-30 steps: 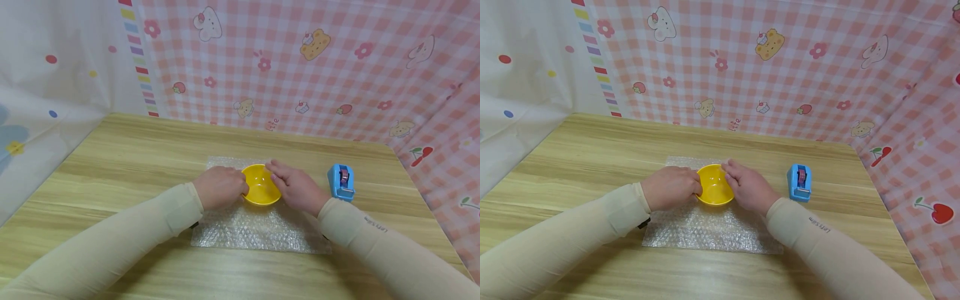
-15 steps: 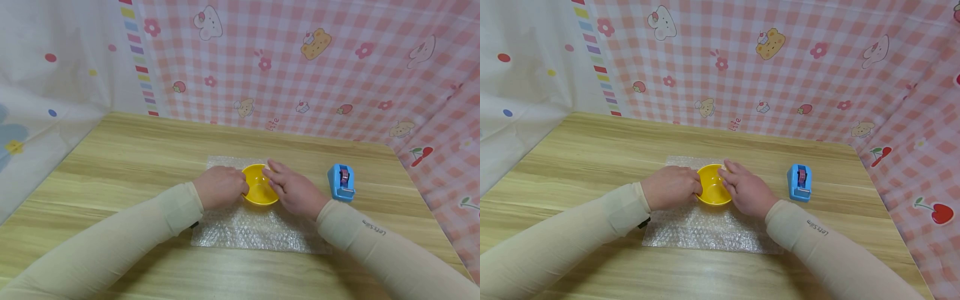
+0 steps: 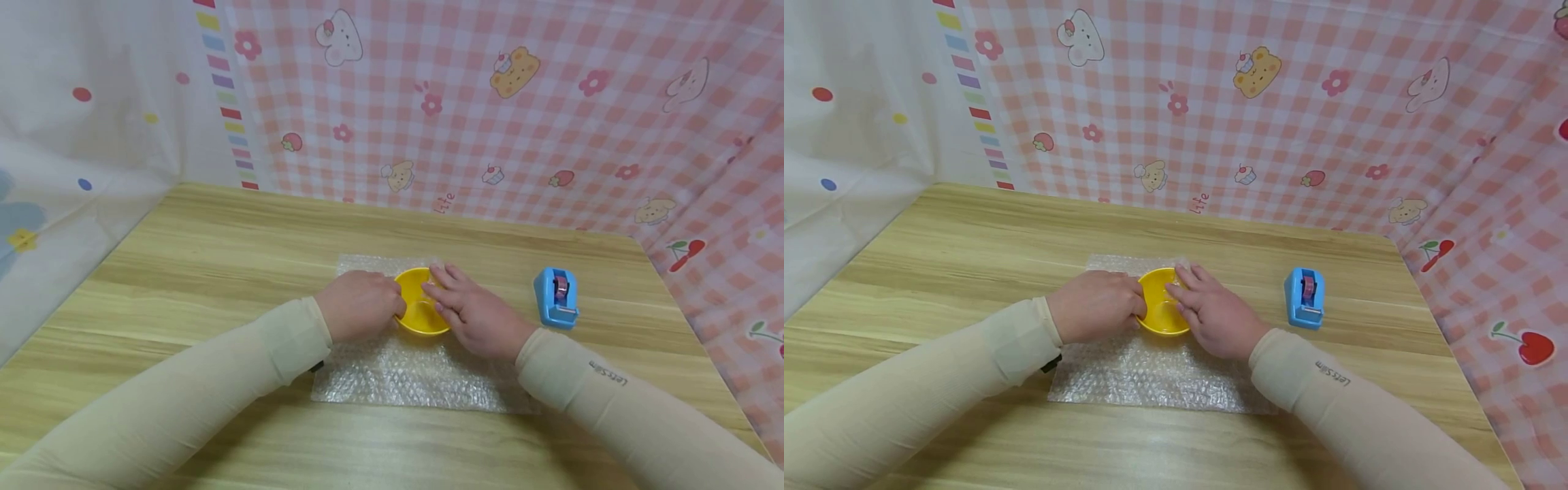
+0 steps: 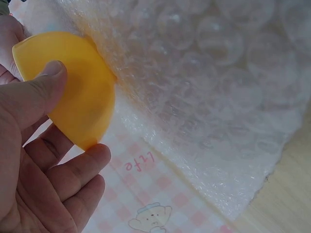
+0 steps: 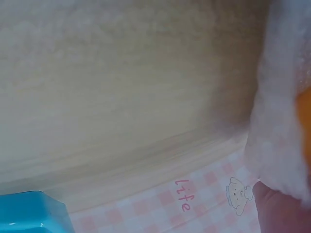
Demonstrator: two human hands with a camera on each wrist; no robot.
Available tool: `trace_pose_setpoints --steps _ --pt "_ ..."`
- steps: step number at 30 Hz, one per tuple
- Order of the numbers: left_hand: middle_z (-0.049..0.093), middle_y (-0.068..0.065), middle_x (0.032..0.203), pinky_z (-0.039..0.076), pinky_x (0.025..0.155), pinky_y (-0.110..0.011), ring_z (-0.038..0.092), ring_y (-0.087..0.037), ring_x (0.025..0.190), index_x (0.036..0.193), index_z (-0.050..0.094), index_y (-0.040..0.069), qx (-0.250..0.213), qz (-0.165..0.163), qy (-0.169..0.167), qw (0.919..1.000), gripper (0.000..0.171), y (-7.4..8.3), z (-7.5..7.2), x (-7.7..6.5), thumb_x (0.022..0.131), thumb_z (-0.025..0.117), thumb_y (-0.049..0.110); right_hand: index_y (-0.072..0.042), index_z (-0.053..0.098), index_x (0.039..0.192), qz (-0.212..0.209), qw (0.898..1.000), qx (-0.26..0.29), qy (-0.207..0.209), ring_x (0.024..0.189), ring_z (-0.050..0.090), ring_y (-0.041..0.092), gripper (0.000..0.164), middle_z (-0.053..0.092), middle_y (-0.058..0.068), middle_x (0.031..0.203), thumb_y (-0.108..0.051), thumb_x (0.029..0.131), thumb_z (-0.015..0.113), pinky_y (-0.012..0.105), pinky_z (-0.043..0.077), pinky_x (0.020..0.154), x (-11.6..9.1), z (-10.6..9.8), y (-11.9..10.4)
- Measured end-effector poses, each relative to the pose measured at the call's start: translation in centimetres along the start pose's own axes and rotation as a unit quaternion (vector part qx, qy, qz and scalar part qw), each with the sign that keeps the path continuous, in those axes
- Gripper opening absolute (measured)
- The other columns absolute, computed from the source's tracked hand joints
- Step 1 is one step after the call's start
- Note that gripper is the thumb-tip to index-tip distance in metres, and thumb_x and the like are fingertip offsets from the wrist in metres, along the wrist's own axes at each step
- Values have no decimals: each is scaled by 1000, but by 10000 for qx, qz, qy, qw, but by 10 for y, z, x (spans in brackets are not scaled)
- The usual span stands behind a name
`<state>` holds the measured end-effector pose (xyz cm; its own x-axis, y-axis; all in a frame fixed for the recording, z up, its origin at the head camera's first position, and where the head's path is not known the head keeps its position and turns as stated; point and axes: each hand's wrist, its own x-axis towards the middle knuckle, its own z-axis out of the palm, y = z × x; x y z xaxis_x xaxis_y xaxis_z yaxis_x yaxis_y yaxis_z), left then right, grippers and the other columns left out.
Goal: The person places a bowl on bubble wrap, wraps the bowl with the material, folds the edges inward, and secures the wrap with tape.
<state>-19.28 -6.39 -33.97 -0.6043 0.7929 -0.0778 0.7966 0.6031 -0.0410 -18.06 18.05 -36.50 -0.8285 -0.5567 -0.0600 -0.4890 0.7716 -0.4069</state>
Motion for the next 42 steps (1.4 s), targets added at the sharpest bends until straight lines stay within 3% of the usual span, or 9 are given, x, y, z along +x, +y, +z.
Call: trace_pose_setpoints --steps 7,13,22,24,28,33,36,42 --pt "78 3 105 61 86 -33 69 -17 89 107 83 21 70 26 68 9999 13 -1 0 -1 101 72 18 -15 46 160 -125 9999 -74 44 164 13 37 49 20 8 176 -24 112 50 58 23 129 1 2 0" --pt "78 3 105 62 87 -33 69 -16 88 107 83 21 59 27 74 10000 13 -1 0 -1 101 72 20 -16 50 158 19 10000 -71 31 165 15 34 47 26 4 174 -25 111 52 58 25 128 2 2 -5" --pt "78 2 108 62 90 -33 69 -16 91 109 83 21 18 18 39 10000 13 -1 0 -1 99 75 23 -13 49 158 27 10000 -1 -95 165 14 30 49 28 3 174 -30 112 50 54 15 133 2 1 -12" --pt "78 2 109 62 91 -33 70 -16 92 109 83 21 0 14 36 10000 13 -1 0 -2 99 75 24 -14 47 159 163 9996 214 -17 165 16 28 49 26 2 174 -30 113 48 54 17 132 2 1 -13" --pt "78 1 108 62 92 -33 70 -17 92 110 83 21 -28 6 41 10000 13 -1 0 -2 99 75 23 -24 43 162 841 9912 950 378 162 26 23 49 21 -6 176 -24 114 45 50 27 129 4 -1 -16" --pt "78 1 108 61 91 -33 69 -17 92 110 83 22 -55 16 28 10000 13 -1 0 -1 99 75 24 -24 30 168 1332 9818 1121 754 161 27 29 63 13 -1 178 -14 110 53 51 32 126 11 -2 -17" --pt "78 2 108 61 91 -33 69 -17 92 109 83 22 -59 22 30 10000 13 -1 0 -1 99 75 23 -17 18 170 1601 9790 1086 641 164 20 31 71 8 6 179 -19 110 56 53 25 129 15 -3 -15" --pt "78 2 110 61 93 -33 69 -17 94 110 83 22 -67 -8 44 10000 13 -1 1 -1 100 74 22 -4 2 169 1853 9771 1043 -34 165 0 34 72 -3 16 178 -30 114 41 54 8 133 24 -1 -12"
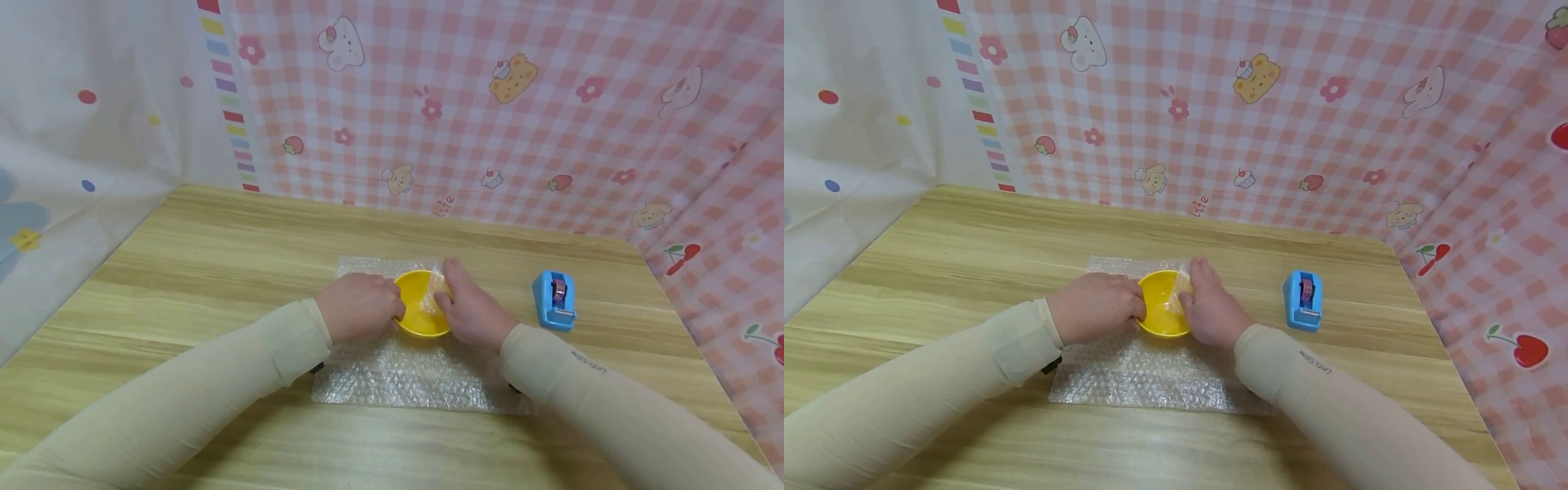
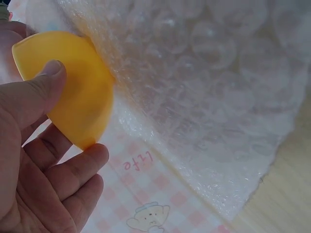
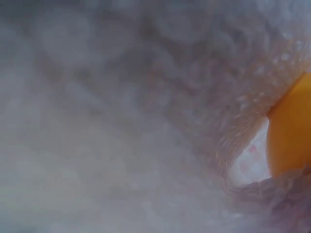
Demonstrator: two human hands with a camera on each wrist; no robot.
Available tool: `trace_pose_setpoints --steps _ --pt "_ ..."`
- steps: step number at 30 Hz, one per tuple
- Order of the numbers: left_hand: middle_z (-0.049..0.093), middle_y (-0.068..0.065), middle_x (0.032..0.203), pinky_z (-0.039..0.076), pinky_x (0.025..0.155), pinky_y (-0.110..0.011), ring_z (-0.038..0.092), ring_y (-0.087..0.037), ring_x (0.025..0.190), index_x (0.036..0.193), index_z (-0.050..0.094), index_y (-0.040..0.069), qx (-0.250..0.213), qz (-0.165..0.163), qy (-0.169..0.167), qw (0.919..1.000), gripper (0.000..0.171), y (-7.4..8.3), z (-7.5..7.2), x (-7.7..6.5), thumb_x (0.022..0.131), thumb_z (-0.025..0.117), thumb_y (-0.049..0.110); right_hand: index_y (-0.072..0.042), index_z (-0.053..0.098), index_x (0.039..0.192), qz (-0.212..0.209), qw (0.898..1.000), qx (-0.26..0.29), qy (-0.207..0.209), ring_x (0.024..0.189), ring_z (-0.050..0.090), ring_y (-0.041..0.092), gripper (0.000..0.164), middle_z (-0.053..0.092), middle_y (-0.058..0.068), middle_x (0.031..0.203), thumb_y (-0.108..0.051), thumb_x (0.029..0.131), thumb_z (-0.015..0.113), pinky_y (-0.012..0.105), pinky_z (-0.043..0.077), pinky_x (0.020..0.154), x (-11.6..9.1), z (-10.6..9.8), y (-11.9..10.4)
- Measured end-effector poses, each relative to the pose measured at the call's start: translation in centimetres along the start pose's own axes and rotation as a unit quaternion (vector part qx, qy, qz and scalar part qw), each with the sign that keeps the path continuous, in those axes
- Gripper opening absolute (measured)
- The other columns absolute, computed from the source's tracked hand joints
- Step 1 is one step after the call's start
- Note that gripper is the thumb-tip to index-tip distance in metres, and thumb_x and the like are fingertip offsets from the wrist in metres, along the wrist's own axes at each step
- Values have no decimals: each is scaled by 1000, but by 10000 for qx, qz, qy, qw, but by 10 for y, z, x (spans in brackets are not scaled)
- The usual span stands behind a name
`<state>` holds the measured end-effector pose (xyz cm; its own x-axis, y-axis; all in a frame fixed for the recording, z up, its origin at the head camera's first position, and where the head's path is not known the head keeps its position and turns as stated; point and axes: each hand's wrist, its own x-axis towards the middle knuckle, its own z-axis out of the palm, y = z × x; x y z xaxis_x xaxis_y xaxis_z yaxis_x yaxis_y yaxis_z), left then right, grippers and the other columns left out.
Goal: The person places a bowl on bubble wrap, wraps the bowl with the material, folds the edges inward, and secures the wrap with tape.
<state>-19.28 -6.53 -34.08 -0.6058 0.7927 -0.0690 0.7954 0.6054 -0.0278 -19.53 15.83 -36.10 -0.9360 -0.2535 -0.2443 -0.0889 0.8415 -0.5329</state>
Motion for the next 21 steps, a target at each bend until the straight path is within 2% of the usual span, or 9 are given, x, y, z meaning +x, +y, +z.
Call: trace_pose_setpoints --steps 9,12,14,18,21 --pt "79 1 111 61 94 -35 71 -18 96 109 83 21 -104 -11 90 9999 13 -1 2 -1 99 75 24 0 4 168 -257 9940 -1054 -100 164 -2 41 72 -5 19 177 -32 114 39 57 6 132 0 3 -6" --pt "78 1 119 59 101 -36 71 -19 106 111 82 20 -321 -61 34 9995 15 -4 4 -2 99 75 25 2 5 168 -278 9913 -1283 -84 165 -1 39 72 -3 20 177 -32 114 39 55 4 133 0 4 -9" --pt "75 -1 130 54 111 -39 70 -21 120 117 80 18 -481 -74 -45 9988 20 -6 5 -3 101 72 27 4 6 167 -306 9894 -1419 -60 165 0 39 71 -1 22 176 -31 114 38 54 3 133 0 4 -11" --pt "57 -6 156 34 128 -46 52 -29 148 137 71 15 -805 -107 -335 9961 39 -10 7 -5 108 59 39 6 9 166 -314 9850 -1695 -33 165 2 37 72 3 23 176 -32 114 40 53 4 134 0 4 -14" --pt "42 -7 166 24 132 -51 36 -34 157 150 60 14 -1033 -133 -477 9934 51 -13 9 -7 111 48 45 8 11 165 -370 9818 -1864 -15 165 5 38 71 5 26 175 -30 114 41 54 5 133 -2 3 -16"
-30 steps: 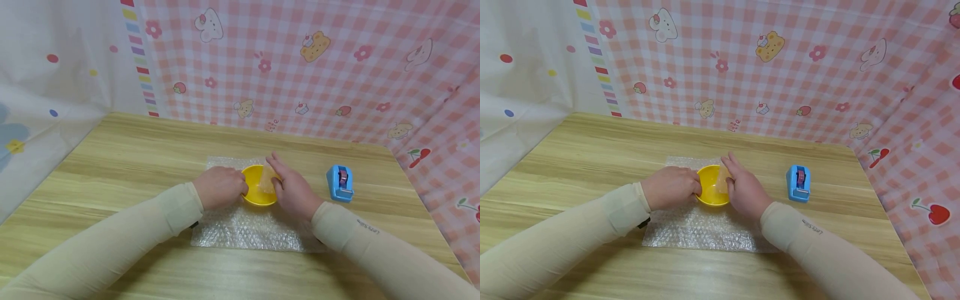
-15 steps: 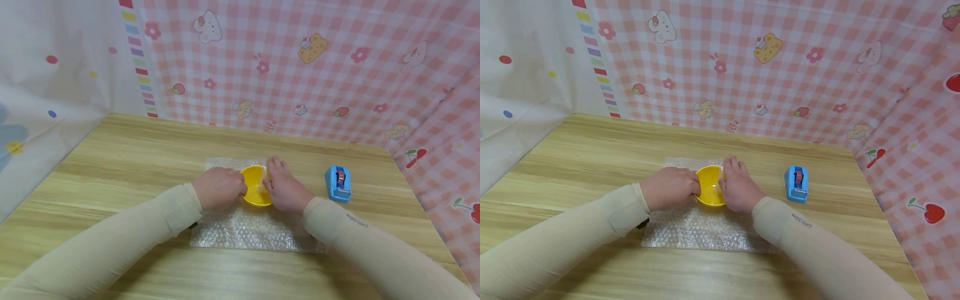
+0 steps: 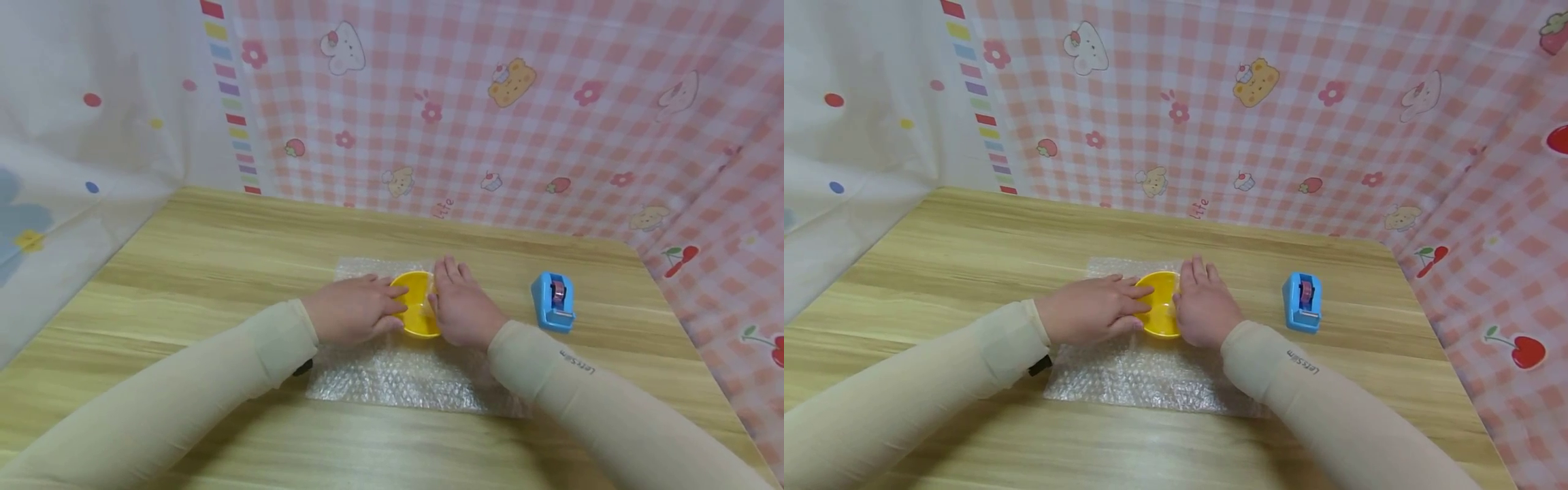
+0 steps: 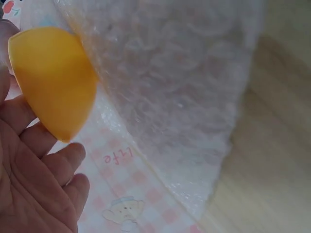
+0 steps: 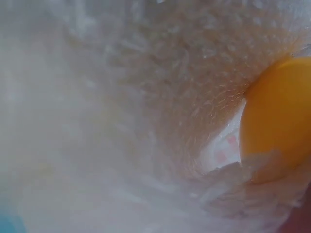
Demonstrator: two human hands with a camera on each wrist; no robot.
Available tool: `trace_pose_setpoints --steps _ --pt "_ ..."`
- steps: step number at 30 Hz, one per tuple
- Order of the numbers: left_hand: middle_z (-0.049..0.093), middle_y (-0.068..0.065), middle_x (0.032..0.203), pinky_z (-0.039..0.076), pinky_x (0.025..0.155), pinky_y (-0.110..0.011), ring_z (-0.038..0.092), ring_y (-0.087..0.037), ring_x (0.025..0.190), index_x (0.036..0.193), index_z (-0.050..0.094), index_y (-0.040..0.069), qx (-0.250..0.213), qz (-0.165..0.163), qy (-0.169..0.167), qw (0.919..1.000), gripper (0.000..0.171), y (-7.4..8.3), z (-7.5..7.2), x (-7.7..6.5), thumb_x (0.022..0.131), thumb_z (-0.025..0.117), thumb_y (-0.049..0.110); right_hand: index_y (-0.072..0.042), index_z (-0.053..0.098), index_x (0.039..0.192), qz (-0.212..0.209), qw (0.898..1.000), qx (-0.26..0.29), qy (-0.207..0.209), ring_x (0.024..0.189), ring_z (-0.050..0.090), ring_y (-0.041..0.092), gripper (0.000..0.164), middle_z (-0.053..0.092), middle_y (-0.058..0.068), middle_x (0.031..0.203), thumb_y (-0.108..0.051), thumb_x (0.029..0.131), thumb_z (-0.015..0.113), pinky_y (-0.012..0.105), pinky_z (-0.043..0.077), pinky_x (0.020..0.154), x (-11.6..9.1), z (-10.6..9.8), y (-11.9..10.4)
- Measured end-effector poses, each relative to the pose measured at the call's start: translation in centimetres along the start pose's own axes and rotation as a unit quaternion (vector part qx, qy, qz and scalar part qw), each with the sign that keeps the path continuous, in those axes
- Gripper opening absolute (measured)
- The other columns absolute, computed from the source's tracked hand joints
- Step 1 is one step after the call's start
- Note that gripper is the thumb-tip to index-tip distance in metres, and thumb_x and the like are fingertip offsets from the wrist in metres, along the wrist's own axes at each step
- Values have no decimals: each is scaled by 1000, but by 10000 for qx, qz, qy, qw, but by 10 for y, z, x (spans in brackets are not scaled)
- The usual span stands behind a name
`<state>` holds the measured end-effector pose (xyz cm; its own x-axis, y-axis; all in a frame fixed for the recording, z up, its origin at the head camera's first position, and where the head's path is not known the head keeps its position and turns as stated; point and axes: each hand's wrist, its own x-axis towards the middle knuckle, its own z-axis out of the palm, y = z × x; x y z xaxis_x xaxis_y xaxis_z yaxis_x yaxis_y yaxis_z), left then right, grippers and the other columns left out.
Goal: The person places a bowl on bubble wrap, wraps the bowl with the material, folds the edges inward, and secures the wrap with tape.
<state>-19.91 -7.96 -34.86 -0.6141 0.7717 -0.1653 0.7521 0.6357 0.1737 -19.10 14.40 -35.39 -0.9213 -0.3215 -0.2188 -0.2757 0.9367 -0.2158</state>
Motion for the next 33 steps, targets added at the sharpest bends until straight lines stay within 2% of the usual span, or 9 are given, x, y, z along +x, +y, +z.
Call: trace_pose_setpoints --steps 6,10,13,18,23,27,33 --pt "23 -6 175 16 133 -54 25 -32 162 164 39 17 -470 -242 309 9981 59 -9 1 -6 112 47 43 12 13 163 -134 9999 -44 71 164 7 41 68 8 31 173 -26 114 40 55 7 133 -1 -1 -1" --pt "23 -10 176 18 132 -56 26 -31 162 166 33 16 -481 -607 493 9958 62 -16 -3 -7 112 45 44 11 11 164 -73 10000 4 30 164 6 40 69 6 30 174 -27 114 40 55 6 133 -2 -1 -1" --pt "26 -14 174 20 131 -57 27 -34 161 166 33 13 -304 -1046 495 9928 64 -25 -8 -5 112 45 45 10 10 164 -33 10000 31 -11 164 4 39 70 5 28 174 -29 114 39 54 5 133 -2 -2 -1" --pt "27 -20 173 20 131 -59 25 -42 160 166 30 6 -75 -1857 164 9824 71 -42 -14 -6 110 49 46 8 9 165 23 9999 88 -67 165 3 37 70 4 26 175 -30 114 38 53 5 134 -2 -3 -1" --pt "32 -24 170 24 129 -62 31 -46 157 164 32 0 136 -2306 -164 9728 76 -55 -13 -7 108 54 46 6 8 166 96 9998 161 -116 165 1 36 71 2 24 176 -32 114 38 53 5 133 -1 -2 -1" --pt "40 -25 165 25 128 -63 37 -47 153 160 37 -2 128 -2447 -382 9687 74 -59 -13 -8 107 57 46 7 9 166 66 9999 104 -99 165 2 37 70 2 24 175 -31 114 38 53 6 134 -1 -1 0" --pt "63 -22 145 30 125 -65 56 -43 139 146 52 -1 116 -2365 -472 9704 61 -60 -13 -8 105 62 44 8 11 165 46 9999 25 -94 165 4 37 70 4 26 175 -31 114 39 53 5 134 -2 -4 -1"
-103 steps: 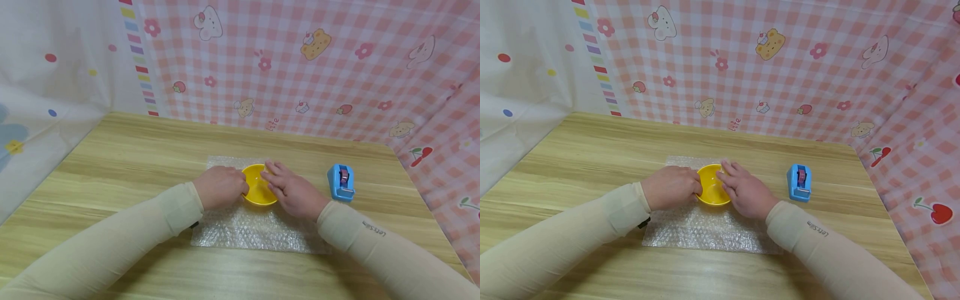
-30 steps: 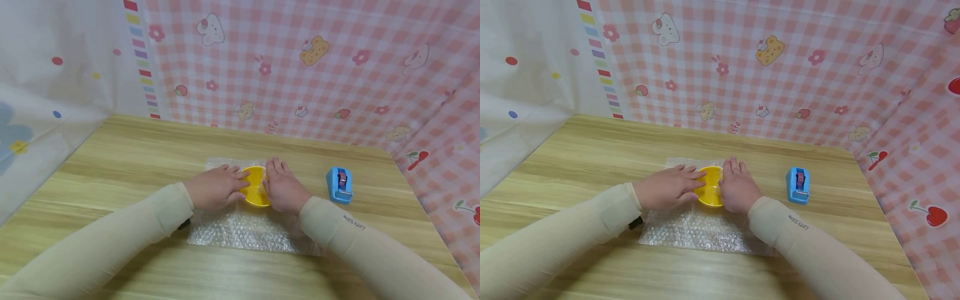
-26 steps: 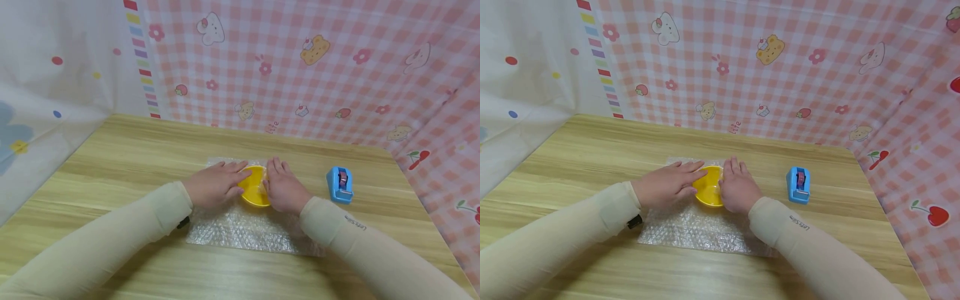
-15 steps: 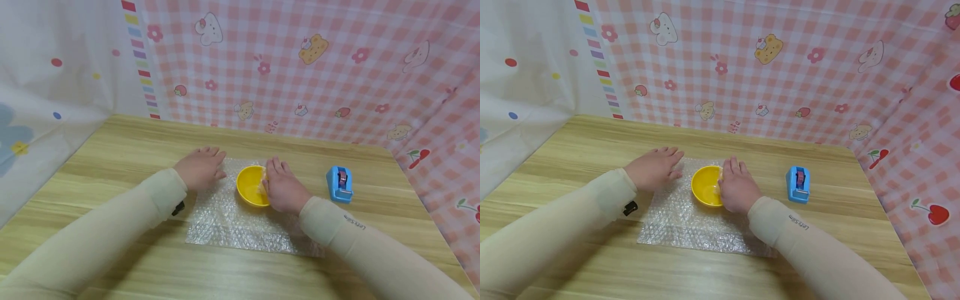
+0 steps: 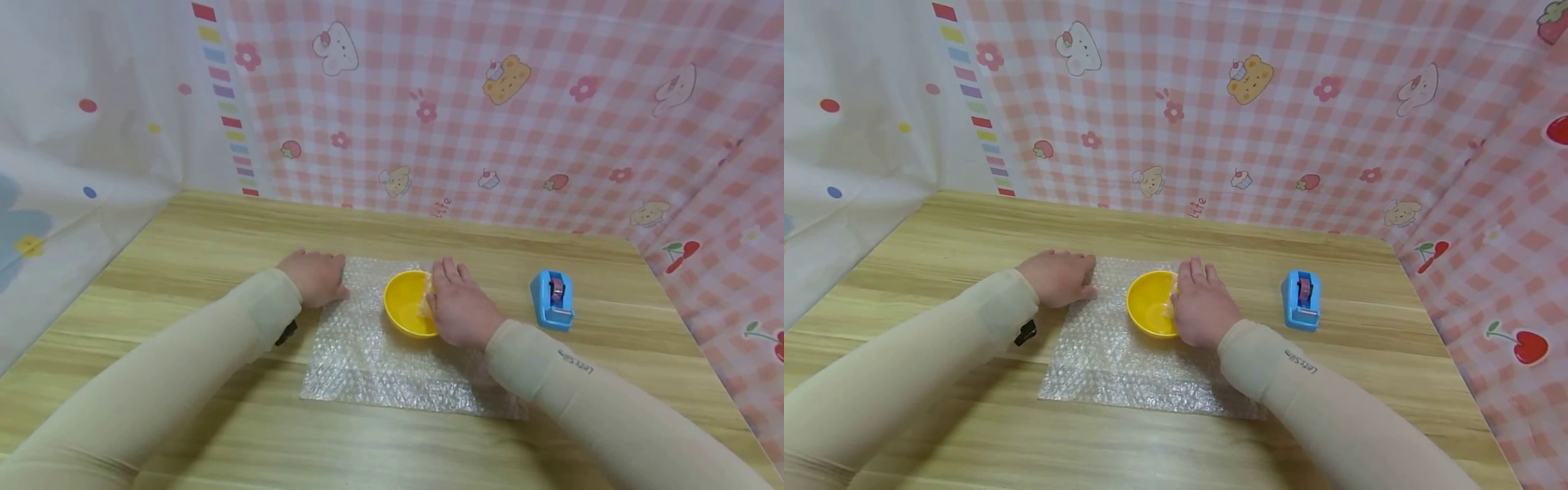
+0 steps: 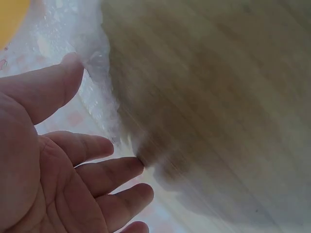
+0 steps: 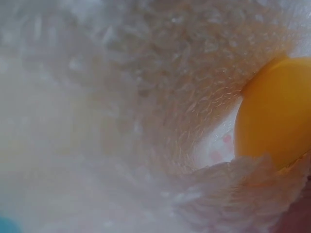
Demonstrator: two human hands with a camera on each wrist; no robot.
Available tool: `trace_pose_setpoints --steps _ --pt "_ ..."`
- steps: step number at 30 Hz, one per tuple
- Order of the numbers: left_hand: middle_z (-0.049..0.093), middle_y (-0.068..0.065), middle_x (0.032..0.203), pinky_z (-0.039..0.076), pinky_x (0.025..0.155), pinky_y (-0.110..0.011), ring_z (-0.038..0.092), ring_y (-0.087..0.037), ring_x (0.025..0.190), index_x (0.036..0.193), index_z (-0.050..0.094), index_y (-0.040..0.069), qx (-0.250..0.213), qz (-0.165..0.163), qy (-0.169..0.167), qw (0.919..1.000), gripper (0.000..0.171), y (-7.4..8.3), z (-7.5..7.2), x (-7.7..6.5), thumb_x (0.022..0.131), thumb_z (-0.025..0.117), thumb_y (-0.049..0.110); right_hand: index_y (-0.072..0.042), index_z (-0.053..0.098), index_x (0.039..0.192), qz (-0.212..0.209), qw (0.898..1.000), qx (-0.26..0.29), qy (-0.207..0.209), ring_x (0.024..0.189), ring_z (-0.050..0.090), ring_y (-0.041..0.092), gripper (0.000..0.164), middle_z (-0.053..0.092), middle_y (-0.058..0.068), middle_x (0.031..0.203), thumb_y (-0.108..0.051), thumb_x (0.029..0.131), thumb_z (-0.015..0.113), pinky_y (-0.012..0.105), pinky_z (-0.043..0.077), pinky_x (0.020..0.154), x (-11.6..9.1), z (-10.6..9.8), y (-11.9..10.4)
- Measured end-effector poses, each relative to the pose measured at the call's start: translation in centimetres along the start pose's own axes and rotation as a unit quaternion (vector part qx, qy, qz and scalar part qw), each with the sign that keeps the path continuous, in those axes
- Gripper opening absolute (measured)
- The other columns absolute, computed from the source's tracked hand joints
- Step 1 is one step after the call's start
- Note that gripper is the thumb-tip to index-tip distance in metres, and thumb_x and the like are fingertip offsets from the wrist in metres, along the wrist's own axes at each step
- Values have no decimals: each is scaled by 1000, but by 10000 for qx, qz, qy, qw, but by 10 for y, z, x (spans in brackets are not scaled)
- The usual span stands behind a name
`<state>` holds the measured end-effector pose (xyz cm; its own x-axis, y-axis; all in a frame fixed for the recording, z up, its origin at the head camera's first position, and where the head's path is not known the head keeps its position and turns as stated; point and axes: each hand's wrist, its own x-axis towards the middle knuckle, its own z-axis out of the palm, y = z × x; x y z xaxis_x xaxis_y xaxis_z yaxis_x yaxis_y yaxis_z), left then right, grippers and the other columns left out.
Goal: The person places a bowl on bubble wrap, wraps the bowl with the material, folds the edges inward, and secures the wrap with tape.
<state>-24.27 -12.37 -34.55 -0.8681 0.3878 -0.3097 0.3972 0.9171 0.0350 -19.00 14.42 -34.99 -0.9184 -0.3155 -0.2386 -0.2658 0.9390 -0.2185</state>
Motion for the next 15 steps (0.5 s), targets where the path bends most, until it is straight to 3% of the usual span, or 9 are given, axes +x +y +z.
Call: trace_pose_setpoints --steps 6,10,13,15 --pt "74 -14 122 40 118 -63 71 -32 111 129 59 3 -65 77 51 9999 47 -2 2 2 103 67 42 9 11 165 4 10000 -99 9 165 4 37 70 6 26 175 -30 114 40 53 6 134 -1 -2 -2" --pt "74 -10 105 56 99 -52 70 -25 92 121 60 6 -88 156 122 9998 42 -1 0 2 100 71 41 9 11 165 -6 9999 -149 18 165 4 38 70 6 27 175 -30 114 40 53 5 134 0 -1 -2" --pt "72 -7 98 59 86 -46 68 -23 87 118 60 8 -117 182 160 9996 40 1 0 3 99 73 40 10 12 164 -30 9998 -213 36 164 5 38 70 8 28 174 -29 114 41 53 6 134 1 0 -2" --pt "71 -6 96 59 83 -44 67 -22 85 118 59 8 -140 199 183 9995 39 1 1 4 98 74 39 11 13 164 -50 9997 -253 56 164 6 39 70 9 29 174 -29 113 41 54 6 134 1 0 -2"
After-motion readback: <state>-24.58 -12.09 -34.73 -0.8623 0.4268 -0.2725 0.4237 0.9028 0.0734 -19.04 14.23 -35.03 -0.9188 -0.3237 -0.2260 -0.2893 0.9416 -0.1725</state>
